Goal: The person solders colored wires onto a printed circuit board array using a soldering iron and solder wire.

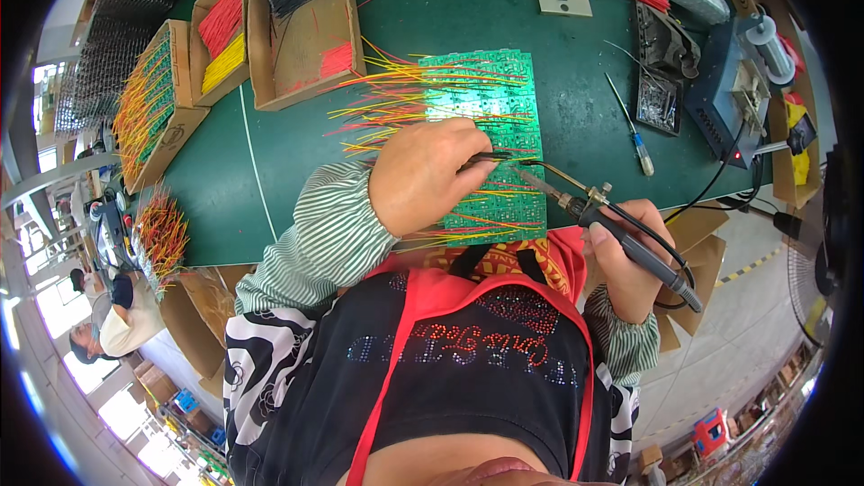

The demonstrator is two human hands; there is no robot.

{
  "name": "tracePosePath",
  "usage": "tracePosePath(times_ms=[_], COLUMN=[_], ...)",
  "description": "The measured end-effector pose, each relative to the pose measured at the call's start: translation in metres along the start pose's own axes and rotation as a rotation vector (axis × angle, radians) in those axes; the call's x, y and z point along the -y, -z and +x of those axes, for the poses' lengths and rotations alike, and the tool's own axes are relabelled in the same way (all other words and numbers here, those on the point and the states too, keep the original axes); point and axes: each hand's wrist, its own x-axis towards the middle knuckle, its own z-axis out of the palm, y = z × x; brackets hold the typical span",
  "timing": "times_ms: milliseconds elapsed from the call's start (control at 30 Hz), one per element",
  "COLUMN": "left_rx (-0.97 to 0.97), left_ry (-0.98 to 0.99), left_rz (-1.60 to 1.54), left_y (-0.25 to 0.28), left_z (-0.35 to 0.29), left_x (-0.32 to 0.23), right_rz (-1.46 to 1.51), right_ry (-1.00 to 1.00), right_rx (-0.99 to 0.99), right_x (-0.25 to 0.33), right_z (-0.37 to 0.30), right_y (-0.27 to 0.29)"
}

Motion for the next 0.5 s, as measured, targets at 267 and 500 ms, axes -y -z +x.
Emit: tracePosePath(times_ms=[267, 500], left_rx=[-0.003, -0.012], left_ry=[0.010, 0.000], left_rz=[-0.001, -0.008], left_y=[-0.0037, -0.0040], left_z=[0.0020, 0.0032], left_x=[0.0001, -0.0008], right_rz=[0.025, 0.005], right_ry=[-0.018, 0.032], right_rx=[0.044, 0.033], right_x=[0.0000, -0.0018], right_z=[0.0042, 0.0035], right_y=[-0.0022, -0.0007])
